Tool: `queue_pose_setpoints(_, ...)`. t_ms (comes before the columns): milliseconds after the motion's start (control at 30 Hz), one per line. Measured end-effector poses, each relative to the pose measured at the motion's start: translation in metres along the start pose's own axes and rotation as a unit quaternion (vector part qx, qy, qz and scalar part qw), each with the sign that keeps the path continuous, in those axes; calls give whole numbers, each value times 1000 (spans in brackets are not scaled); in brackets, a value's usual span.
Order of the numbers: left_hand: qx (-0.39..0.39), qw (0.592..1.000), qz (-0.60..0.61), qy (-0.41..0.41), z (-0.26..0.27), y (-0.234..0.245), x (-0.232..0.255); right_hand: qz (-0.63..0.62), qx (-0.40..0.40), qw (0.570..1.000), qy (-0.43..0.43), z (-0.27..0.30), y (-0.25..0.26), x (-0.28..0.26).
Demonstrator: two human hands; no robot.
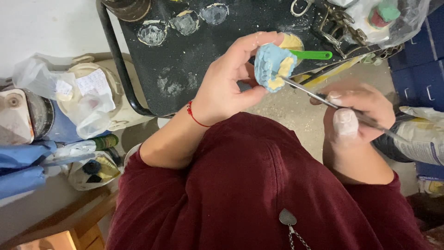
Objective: Applying and refining dental material on a dental impression model using a spatula and a metal tool
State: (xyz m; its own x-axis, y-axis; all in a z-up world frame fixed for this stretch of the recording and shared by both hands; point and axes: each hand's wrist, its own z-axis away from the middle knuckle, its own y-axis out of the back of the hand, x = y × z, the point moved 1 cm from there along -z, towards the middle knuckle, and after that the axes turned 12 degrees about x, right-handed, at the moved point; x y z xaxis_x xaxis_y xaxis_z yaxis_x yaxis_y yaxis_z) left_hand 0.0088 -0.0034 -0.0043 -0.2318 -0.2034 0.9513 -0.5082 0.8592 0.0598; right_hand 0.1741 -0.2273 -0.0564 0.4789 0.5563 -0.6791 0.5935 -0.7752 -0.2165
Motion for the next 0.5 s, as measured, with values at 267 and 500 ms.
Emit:
queue_pose_setpoints(267,22,996,88,-4,0,-4,3,88,-75,991,73,-4,-10,-15)
queue_pose_setpoints(500,41,992,115,-28,3,-9,-6,105,-133,977,127,-11,-4,-21)
